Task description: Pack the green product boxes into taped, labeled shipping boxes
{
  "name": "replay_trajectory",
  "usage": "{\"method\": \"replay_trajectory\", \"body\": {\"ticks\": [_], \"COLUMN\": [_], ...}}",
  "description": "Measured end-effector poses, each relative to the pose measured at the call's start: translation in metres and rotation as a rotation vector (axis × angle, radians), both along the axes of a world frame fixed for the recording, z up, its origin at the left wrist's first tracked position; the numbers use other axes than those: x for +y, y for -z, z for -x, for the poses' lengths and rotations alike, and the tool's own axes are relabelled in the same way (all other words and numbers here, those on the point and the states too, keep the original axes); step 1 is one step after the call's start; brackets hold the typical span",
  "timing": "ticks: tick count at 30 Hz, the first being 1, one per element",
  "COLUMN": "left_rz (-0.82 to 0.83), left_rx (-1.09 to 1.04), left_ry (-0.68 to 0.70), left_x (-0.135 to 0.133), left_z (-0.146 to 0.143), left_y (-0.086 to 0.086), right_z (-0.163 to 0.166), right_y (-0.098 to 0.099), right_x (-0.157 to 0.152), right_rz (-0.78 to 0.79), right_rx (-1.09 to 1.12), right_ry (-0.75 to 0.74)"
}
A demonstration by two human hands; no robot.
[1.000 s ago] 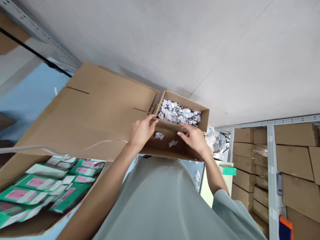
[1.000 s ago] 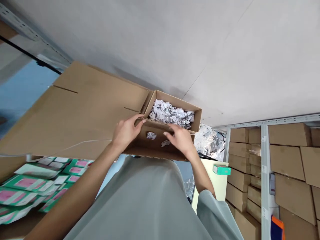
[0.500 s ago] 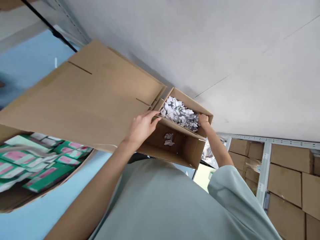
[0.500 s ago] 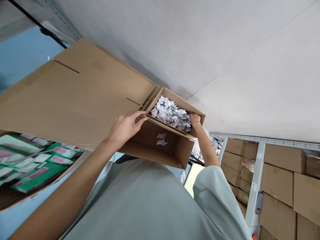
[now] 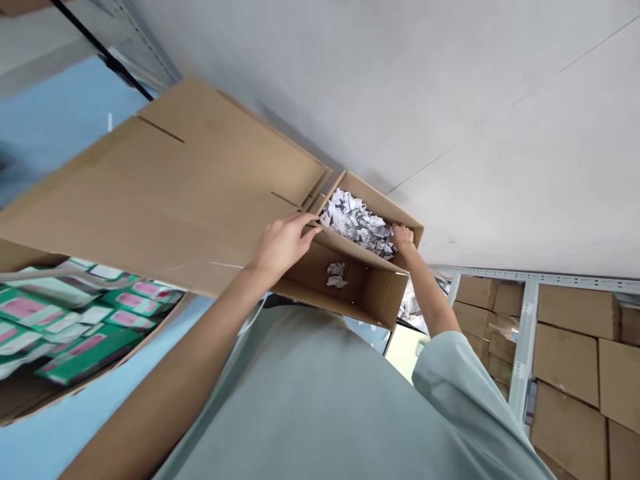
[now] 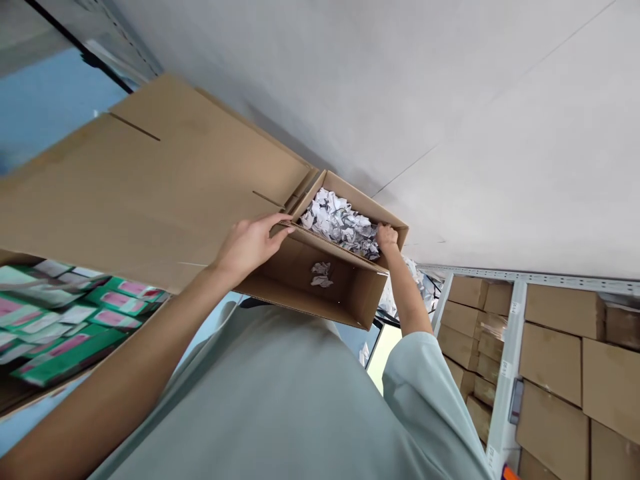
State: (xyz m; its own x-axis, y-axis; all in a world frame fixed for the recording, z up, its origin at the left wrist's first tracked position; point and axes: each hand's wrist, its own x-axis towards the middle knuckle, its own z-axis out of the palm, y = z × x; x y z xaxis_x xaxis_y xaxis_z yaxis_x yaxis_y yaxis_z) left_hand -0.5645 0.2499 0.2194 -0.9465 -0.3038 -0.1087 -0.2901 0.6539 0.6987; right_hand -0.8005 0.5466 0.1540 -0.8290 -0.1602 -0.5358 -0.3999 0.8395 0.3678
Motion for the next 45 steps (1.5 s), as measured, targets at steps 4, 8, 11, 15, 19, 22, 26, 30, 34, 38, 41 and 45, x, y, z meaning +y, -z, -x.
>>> {"method": "replay_trajectory", "body": {"ticks": [4, 8, 11, 15, 19, 22, 26, 30, 34, 38, 41, 45], "left_rz": [-0.005, -0.010, -0.011, -0.006, 0.011, 0.008, -0.010, -0.009, -0.017, -0.024, -0.030, -0.057], "left_rx": [0.001, -0.006, -0.023, -0.040, -0.047, -0.046, -0.044, -0.024, -0.020, -0.039, -0.043, -0.008], "left_ry": [0.010, 0.001, 0.001, 0.009, 0.007, 0.006, 0.008, 0.006, 0.014, 0.021, 0.027, 0.015], "left_x": [-0.001, -0.001, -0.002, -0.002, -0.001, -0.001, -0.001, -0.001, 0.000, -0.002, -0.002, -0.002], "left_z": [0.001, 0.002, 0.003, 0.003, 0.005, 0.006, 0.006, 0.004, 0.001, 0.002, 0.005, 0.005], "left_y": [0.000, 0.001, 0.000, -0.004, -0.007, -0.008, -0.007, -0.004, -0.004, -0.004, -0.002, -0.008], "right_z": [-0.005, -0.007, -0.011, -0.017, -0.024, -0.030, -0.054, -0.116, -0.197, -0.240, -0.247, -0.256], "right_y": [-0.001, -0.011, -0.024, -0.040, -0.050, -0.062, -0.096, -0.150, -0.182, -0.166, -0.148, -0.144], "right_x": [0.003, 0.012, 0.020, 0.034, 0.044, 0.044, 0.038, 0.033, 0.030, 0.023, 0.025, 0.042], "right_rz": [0.031, 0.074, 0.119, 0.358, 0.511, 0.571, 0.615, 0.731, 0.914, 0.825, 0.743, 0.738], "right_rx": [0.033, 0.067, 0.115, 0.184, 0.206, 0.218, 0.262, 0.230, 0.013, -0.036, 0.044, 0.224], "right_ry": [0.022, 0.020, 0.016, 0.070, 0.113, 0.145, 0.210, 0.194, 0.159, 0.169, 0.210, 0.292]}}
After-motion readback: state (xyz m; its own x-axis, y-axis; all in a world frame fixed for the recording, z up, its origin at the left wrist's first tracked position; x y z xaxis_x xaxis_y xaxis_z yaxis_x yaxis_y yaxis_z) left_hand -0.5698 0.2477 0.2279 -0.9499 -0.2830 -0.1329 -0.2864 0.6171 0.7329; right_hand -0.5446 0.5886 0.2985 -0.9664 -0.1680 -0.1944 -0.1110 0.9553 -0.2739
